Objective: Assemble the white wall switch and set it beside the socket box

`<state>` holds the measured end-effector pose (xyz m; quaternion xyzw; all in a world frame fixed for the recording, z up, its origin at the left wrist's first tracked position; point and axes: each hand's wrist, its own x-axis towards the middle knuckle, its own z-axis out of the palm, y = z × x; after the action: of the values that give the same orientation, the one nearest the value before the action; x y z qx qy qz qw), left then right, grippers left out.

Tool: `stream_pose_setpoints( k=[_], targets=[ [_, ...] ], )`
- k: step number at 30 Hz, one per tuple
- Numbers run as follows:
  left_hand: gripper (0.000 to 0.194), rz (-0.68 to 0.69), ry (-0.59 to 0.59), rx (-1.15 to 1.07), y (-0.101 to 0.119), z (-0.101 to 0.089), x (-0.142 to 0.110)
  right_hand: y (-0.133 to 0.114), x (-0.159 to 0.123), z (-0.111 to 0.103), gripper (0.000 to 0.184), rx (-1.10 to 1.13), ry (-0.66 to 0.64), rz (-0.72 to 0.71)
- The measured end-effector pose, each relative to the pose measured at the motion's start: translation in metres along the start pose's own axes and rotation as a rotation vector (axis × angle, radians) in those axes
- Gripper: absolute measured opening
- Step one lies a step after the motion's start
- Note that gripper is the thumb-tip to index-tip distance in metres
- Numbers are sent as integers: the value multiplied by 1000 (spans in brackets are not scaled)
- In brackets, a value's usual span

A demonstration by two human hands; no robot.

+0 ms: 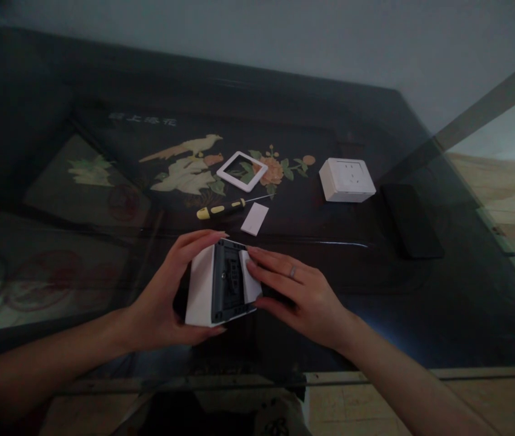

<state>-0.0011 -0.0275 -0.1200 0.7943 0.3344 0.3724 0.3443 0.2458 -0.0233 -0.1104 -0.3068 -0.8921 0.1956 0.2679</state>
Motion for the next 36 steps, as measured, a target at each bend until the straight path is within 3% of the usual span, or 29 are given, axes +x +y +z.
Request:
stream_pose_setpoints(
  k=[8, 12, 25, 36],
  targets=[
    [90, -123, 25, 12, 0, -3, 2, -8, -1, 12, 53, -240, -12, -54],
    [98, -176, -77, 58, -5, -2, 4, -10, -1, 11, 51, -354, 3, -52],
    [94, -135, -191, 207, -16, -1, 7, -19, 3, 14, 45, -529, -19, -111],
    [96, -144, -191, 204, -14, -1, 9, -23, 4, 14, 44, -584, -37, -111]
  ],
)
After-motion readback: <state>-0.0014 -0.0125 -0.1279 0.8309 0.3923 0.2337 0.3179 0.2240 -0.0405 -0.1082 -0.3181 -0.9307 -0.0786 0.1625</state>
